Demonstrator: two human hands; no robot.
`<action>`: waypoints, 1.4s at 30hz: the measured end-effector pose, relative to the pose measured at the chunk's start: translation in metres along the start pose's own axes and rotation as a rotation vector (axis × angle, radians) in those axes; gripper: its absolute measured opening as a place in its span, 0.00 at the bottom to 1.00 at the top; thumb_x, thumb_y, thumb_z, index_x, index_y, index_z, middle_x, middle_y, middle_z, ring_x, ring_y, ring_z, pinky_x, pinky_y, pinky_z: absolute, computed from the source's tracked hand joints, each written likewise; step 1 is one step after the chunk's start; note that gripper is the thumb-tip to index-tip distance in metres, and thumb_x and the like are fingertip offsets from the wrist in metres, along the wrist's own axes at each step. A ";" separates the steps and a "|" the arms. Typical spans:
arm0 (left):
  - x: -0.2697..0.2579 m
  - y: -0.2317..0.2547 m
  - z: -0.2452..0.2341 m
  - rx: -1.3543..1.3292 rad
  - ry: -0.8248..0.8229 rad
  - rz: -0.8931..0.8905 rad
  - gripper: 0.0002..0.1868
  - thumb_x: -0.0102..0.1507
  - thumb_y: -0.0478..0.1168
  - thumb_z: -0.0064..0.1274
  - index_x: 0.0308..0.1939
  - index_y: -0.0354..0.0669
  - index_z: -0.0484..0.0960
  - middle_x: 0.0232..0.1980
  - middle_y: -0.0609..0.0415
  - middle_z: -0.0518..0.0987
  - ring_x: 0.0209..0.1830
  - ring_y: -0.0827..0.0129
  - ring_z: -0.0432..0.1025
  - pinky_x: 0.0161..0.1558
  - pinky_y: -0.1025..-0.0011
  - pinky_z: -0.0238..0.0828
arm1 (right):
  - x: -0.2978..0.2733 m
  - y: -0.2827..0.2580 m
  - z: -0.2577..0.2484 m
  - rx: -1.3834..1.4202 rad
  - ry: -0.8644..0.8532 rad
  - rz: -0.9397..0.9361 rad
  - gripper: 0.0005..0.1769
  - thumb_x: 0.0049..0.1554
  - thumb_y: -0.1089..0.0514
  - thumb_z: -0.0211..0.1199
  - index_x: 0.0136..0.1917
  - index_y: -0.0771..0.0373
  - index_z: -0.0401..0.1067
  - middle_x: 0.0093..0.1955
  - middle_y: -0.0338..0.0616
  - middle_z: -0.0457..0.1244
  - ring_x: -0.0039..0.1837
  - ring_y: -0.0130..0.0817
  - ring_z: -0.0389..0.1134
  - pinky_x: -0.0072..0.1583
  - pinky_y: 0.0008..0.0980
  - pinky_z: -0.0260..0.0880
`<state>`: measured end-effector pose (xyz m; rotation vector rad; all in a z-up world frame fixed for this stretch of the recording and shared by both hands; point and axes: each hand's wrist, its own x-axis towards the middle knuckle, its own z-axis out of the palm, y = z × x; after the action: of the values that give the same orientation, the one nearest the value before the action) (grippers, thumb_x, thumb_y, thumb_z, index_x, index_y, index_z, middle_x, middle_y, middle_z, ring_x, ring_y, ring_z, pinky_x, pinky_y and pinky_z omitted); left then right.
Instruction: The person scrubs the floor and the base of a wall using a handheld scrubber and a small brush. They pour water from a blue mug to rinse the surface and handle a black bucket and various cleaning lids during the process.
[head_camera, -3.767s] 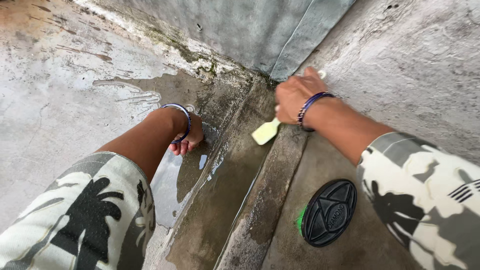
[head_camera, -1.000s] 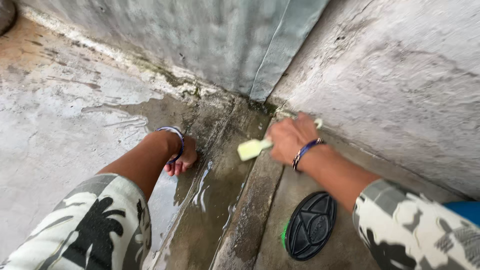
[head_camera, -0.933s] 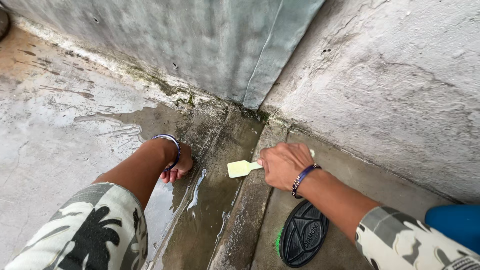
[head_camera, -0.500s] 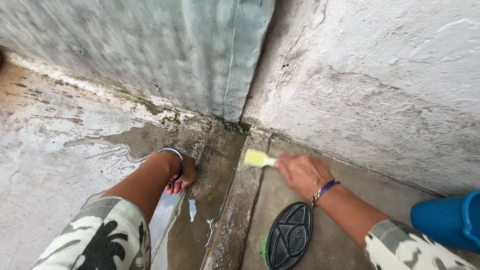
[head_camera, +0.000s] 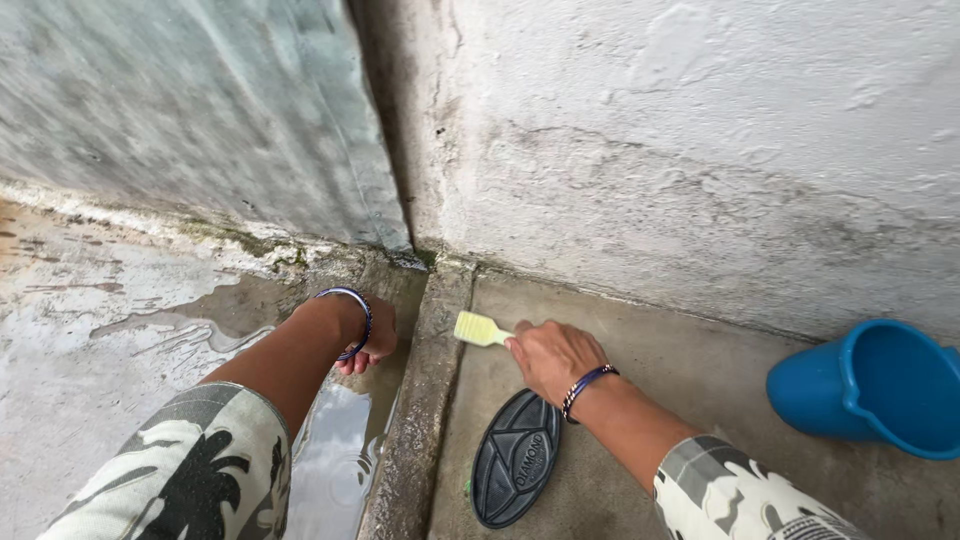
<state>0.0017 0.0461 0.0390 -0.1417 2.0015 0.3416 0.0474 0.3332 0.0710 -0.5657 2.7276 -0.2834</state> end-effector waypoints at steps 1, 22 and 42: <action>-0.008 0.013 -0.002 0.074 0.041 0.009 0.15 0.62 0.32 0.40 0.39 0.29 0.84 0.38 0.40 0.86 0.29 0.61 0.79 0.30 0.64 0.77 | -0.010 0.010 -0.006 -0.006 -0.002 0.002 0.19 0.65 0.47 0.51 0.49 0.61 0.75 0.37 0.54 0.68 0.42 0.53 0.71 0.48 0.51 0.71; -0.042 0.357 0.134 0.356 0.536 0.143 0.25 0.63 0.40 0.55 0.64 0.44 0.71 0.67 0.45 0.70 0.67 0.49 0.67 0.60 0.46 0.70 | -0.199 0.229 -0.128 -0.243 -0.182 0.490 0.29 0.55 0.32 0.63 0.54 0.58 0.80 0.57 0.50 0.70 0.63 0.46 0.70 0.72 0.52 0.54; -0.026 0.228 0.097 -0.322 0.607 0.200 0.11 0.63 0.44 0.54 0.44 0.45 0.87 0.45 0.48 0.86 0.47 0.55 0.81 0.50 0.58 0.80 | -0.144 0.096 -0.178 -0.372 -0.232 -0.200 0.17 0.51 0.59 0.60 0.49 0.46 0.85 0.56 0.42 0.73 0.62 0.46 0.73 0.75 0.69 0.45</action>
<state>0.0401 0.2909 0.0633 -0.2741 2.5527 0.8283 0.0728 0.5014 0.2518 -0.9114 2.5086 0.2366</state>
